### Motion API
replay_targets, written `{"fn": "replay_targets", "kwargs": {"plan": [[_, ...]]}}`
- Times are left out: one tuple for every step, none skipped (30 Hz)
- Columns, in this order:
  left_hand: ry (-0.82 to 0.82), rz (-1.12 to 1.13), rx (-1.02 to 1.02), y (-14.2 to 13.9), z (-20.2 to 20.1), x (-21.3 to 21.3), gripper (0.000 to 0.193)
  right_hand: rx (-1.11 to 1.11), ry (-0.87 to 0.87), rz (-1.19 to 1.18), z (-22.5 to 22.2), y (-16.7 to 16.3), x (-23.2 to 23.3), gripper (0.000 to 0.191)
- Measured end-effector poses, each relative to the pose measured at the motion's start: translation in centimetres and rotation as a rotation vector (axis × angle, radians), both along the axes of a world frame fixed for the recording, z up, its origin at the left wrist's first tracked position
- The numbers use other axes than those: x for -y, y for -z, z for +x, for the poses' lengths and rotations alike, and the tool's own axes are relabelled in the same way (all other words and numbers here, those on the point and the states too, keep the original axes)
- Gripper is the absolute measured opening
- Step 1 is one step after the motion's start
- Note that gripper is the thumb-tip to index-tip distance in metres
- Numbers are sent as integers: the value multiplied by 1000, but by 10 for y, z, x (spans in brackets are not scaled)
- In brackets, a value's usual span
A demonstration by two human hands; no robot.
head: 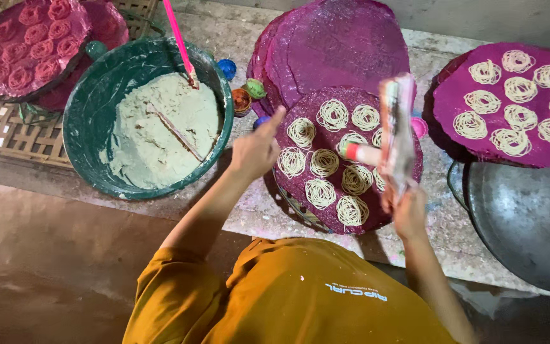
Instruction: The person uses a manual noodle press to extrude dough into spiral shapes onto a purple mat. They repeatedly scoop dough from a green basin, load it into the press, and squeeze the handle to form noodles, then place the filled mat aside.
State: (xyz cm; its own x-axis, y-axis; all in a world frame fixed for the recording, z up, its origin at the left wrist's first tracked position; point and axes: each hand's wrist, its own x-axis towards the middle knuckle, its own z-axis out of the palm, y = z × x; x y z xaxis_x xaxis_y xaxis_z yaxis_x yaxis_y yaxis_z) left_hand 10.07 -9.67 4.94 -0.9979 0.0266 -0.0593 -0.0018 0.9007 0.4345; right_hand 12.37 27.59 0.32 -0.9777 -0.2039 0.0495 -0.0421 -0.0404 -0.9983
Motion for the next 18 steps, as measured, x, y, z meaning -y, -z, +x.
{"fn": "replay_targets", "kwargs": {"plan": [[-47, 89, -112, 1, 1, 7, 69, -51, 26, 29, 9, 3, -11, 77], [-91, 177, -227, 4, 2, 14, 65, 19, 97, 43, 17, 7, -21, 77], [-134, 267, -344, 9, 3, 19, 62, 89, 169, 58, 25, 9, -32, 78], [-148, 336, -372, 16, 5, 22, 56, 7, 222, 61, 31, 12, -41, 72], [-161, 407, -397, 27, 9, 23, 49, -75, 276, 64, 36, 15, -49, 68], [-172, 478, -423, 39, 13, 20, 44, -158, 330, 68, 41, 18, -55, 64], [-228, 590, -279, 52, 19, 14, 42, -128, 392, 67, 47, 21, -61, 56], [-280, 698, -135, 65, 28, 8, 41, -102, 456, 63, 54, 23, -67, 48], [-360, 838, -22, 78, 38, 2, 47, -76, 524, 60, 60, 26, -72, 41], [-438, 975, 99, 88, 49, -5, 53, -61, 582, 118, 66, 29, -76, 37], [-436, 1059, 88, 95, 60, -11, 53, -42, 640, 176, 72, 32, -79, 33], [-433, 1141, 78, 100, 67, -14, 53, -22, 697, 233, 77, 36, -82, 30], [-430, 1223, 67, 103, 71, -14, 53, -13, 709, 235, 82, 39, -84, 34], [-477, 1127, 8, 102, 71, -12, 51, -6, 722, 237, 87, 40, -86, 39], [-520, 1032, -51, 98, 65, -10, 50, -1, 737, 239, 87, 40, -85, 45], [-563, 936, -110, 91, 58, -7, 49, -2, 755, 167, 86, 40, -84, 38], [-429, 891, -284, 82, 44, -4, 47, -2, 770, 97, 85, 39, -82, 31], [-294, 837, -454, 71, 25, 0, 45, -1, 779, 25, 84, 38, -79, 26]]}}
